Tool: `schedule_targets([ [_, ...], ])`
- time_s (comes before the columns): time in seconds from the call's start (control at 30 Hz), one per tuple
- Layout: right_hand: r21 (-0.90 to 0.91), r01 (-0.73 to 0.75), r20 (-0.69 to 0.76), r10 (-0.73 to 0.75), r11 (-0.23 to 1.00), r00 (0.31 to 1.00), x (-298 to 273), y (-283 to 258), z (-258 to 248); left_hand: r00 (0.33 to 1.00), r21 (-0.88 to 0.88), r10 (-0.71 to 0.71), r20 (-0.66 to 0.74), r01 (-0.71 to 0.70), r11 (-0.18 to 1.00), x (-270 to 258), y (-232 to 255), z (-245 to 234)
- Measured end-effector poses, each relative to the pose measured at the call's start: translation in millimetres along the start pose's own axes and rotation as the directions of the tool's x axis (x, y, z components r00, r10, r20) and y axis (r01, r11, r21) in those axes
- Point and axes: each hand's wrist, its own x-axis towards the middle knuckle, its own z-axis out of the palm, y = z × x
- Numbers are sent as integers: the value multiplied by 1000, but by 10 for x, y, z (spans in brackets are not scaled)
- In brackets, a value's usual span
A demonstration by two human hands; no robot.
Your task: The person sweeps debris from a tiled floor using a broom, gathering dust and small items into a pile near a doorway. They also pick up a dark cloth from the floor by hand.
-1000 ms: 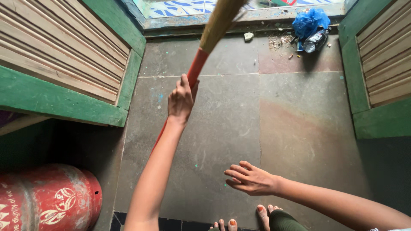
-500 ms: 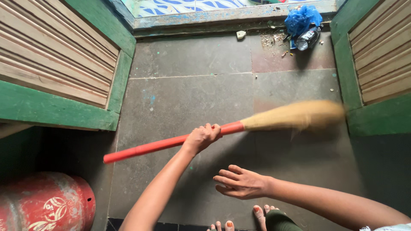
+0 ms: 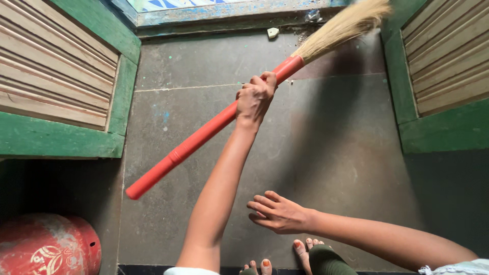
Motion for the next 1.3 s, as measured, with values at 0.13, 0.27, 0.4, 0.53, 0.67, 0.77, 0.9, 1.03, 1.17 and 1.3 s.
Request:
schedule_targets([
  [0.13,0,-3,3,3,1000,1000,9,-3,-11,989,-244,-144,-22,134,960,-186,-70,-101],
  [0.27,20,-6,-17,6,1000,1000,63,-18,-35,981,-306,-174,-81,141,941,-386,-212,-25],
  [0.4,1,2,-21,-2,1000,1000,58,-34,-55,993,-250,18,-121,-48,967,-683,-397,13],
  [0.53,18,-1,-18,1,1000,1000,-1,-43,-24,956,-177,287,-53,-292,940,-980,-358,107],
  [0.67,9,-11,-3,11,1000,1000,-45,-17,-9,993,-150,112,39,-105,983,-932,-153,190],
  [0.77,-2,-37,6,37,999,999,-46,3,-13,993,-185,-111,-27,104,977,-439,104,105],
  [0.9,19,-50,7,50,999,999,-93,43,11,981,-126,-189,-45,182,975,28,128,-205],
  [1.03,9,-79,-16,79,997,997,-128,84,-12,970,-284,-223,-97,188,940,-1,43,-429],
  [1.17,45,-93,15,92,995,996,-155,91,-27,990,-297,-130,-58,107,949,-229,34,-335],
  [1.3,-36,-56,6,57,998,998,-172,103,-43,995,-270,96,-31,-101,958,-539,69,-118],
])
